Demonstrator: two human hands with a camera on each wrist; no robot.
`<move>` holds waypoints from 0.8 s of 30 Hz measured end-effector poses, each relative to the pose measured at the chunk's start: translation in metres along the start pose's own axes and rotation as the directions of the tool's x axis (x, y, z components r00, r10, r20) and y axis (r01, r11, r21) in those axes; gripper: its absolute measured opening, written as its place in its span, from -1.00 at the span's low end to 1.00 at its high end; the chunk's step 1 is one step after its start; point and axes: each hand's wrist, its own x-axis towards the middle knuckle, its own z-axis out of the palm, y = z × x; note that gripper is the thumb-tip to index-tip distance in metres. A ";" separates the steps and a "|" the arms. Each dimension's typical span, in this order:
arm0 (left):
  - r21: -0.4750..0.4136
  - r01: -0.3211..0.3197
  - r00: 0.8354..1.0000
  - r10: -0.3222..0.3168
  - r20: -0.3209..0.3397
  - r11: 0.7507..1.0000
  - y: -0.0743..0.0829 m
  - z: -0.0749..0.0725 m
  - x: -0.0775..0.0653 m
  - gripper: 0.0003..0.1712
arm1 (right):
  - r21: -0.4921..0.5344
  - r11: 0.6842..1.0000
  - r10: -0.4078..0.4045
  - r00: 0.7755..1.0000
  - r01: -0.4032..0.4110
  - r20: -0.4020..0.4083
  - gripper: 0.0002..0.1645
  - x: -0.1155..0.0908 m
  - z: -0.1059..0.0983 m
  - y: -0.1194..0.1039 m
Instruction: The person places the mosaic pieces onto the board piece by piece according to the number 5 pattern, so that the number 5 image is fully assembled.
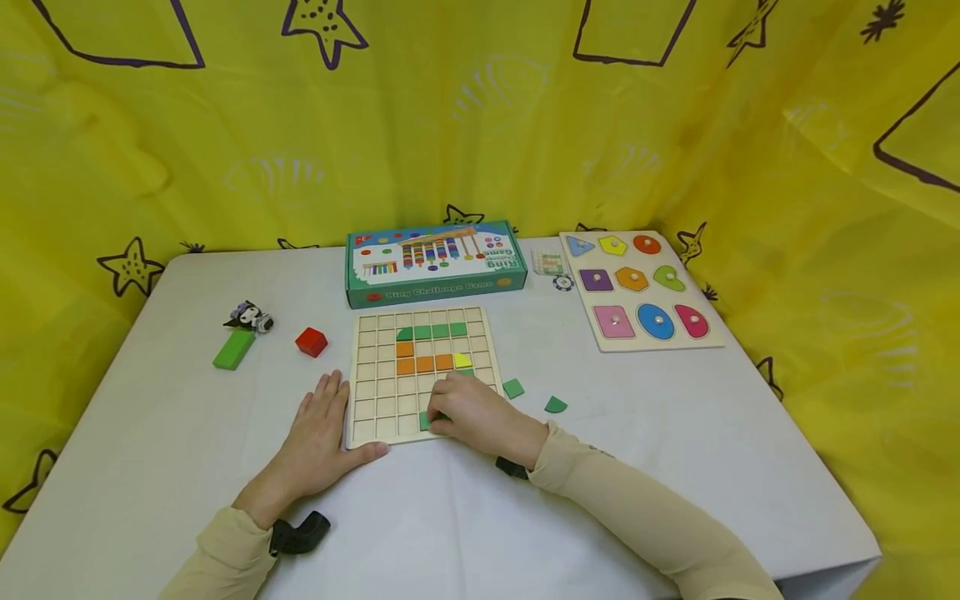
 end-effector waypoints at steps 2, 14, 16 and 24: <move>0.000 -0.001 1.000 0.001 -0.003 1.000 0.000 0.000 0.000 0.27 | -0.010 1.000 -0.028 1.000 0.028 -0.006 -0.96 -0.001 0.000 0.001; 0.002 -0.009 1.000 0.009 -0.004 1.000 -0.001 -0.001 0.002 0.29 | 0.122 0.986 0.119 0.991 -0.111 -0.067 -0.80 -0.066 -0.036 0.061; 0.006 -0.007 1.000 0.007 0.002 1.000 -0.001 -0.002 0.002 0.30 | 0.109 0.979 0.178 0.983 -0.173 -0.044 -0.79 -0.082 -0.042 0.073; -0.009 -0.002 1.000 0.002 -0.004 1.000 -0.001 -0.001 0.001 0.29 | 0.110 0.954 0.271 0.958 -0.280 0.089 -0.72 -0.120 -0.050 0.089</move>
